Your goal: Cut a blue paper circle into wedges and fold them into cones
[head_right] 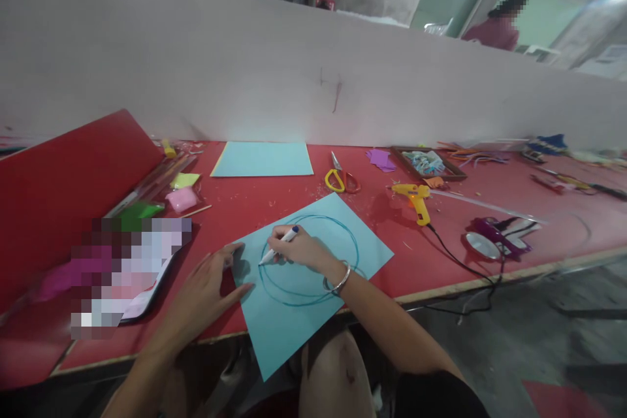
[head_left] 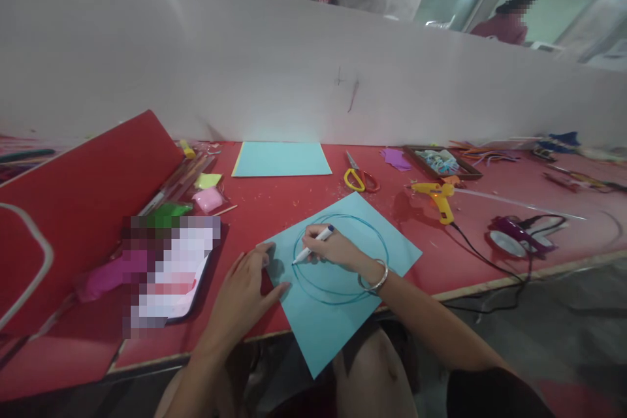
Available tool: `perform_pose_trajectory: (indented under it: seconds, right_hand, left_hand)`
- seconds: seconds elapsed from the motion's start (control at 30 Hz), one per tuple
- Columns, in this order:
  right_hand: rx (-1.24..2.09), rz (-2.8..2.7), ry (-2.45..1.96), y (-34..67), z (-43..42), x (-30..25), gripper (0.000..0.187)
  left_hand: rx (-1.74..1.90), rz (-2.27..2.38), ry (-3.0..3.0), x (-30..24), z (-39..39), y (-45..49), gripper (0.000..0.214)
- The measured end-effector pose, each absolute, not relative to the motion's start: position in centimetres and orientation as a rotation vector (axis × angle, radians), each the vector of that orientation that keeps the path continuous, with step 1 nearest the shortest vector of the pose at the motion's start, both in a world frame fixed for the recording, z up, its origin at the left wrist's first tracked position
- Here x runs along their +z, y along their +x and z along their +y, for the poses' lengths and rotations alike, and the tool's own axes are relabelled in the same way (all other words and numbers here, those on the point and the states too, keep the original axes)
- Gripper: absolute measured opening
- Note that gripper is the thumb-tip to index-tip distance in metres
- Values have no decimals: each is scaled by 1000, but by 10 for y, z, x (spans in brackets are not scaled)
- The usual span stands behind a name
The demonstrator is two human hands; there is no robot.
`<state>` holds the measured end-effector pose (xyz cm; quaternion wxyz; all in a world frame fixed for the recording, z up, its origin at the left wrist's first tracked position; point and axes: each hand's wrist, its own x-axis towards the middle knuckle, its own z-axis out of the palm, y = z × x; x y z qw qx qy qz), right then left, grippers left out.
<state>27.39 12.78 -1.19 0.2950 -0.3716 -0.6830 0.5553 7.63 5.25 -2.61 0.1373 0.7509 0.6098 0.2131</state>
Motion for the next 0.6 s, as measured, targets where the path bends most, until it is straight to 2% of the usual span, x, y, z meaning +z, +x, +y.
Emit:
perform_pose_trajectory:
  seconds: [0.6]
  right_hand:
    - [1112, -1721, -1119, 280, 149, -15, 23]
  left_hand:
    - [650, 1745, 2194, -24, 52, 76, 49]
